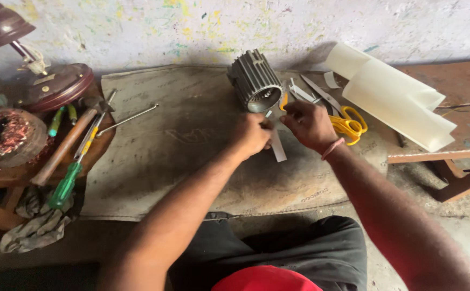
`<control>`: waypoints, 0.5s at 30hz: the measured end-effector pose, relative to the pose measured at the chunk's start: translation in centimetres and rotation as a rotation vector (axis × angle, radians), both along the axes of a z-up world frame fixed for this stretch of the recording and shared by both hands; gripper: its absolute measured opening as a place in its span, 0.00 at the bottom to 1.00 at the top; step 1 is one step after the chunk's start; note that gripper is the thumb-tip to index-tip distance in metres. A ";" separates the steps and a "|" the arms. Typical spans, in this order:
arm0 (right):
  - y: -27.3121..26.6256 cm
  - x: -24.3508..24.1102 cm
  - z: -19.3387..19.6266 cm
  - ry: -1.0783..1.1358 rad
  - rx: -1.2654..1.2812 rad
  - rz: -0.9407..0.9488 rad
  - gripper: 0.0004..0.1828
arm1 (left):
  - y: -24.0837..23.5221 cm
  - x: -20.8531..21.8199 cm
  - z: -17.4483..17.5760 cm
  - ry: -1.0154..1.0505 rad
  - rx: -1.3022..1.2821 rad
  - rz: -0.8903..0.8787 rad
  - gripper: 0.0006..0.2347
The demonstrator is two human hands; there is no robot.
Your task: The person inserts insulation strips into the slots of a motor stator. They use scissors to trim the strips and use a flat tool to push and secure the insulation inside the slots, rotating the stator to reach different sections.
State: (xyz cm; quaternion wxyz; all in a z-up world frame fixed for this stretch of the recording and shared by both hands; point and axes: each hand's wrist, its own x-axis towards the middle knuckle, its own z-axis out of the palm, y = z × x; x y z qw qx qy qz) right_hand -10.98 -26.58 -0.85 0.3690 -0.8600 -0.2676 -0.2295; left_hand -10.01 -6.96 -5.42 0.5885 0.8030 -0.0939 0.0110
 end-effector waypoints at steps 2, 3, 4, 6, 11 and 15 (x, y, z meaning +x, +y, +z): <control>0.5 -0.4 -1.1 0.085 0.064 -0.005 0.16 | 0.1 0.7 -0.7 -0.180 0.092 0.012 0.04; 0.3 -0.7 -1.5 0.091 0.059 0.010 0.16 | 0.0 1.1 -1.1 -0.347 0.149 0.023 0.05; 0.0 -0.9 -1.8 0.098 0.054 0.025 0.16 | -0.1 1.3 -1.5 -0.515 0.206 0.033 0.06; -0.2 -1.3 -2.4 0.205 0.051 -0.035 0.17 | -0.4 0.9 -2.1 -0.443 0.224 0.069 0.12; 0.4 -1.4 -2.6 0.178 -0.031 0.033 0.20 | -0.3 -0.2 -2.3 -0.527 0.271 0.107 0.22; 0.7 -1.6 -2.8 0.114 -0.075 0.046 0.13 | -0.4 -0.3 -2.2 -0.473 0.265 0.072 0.26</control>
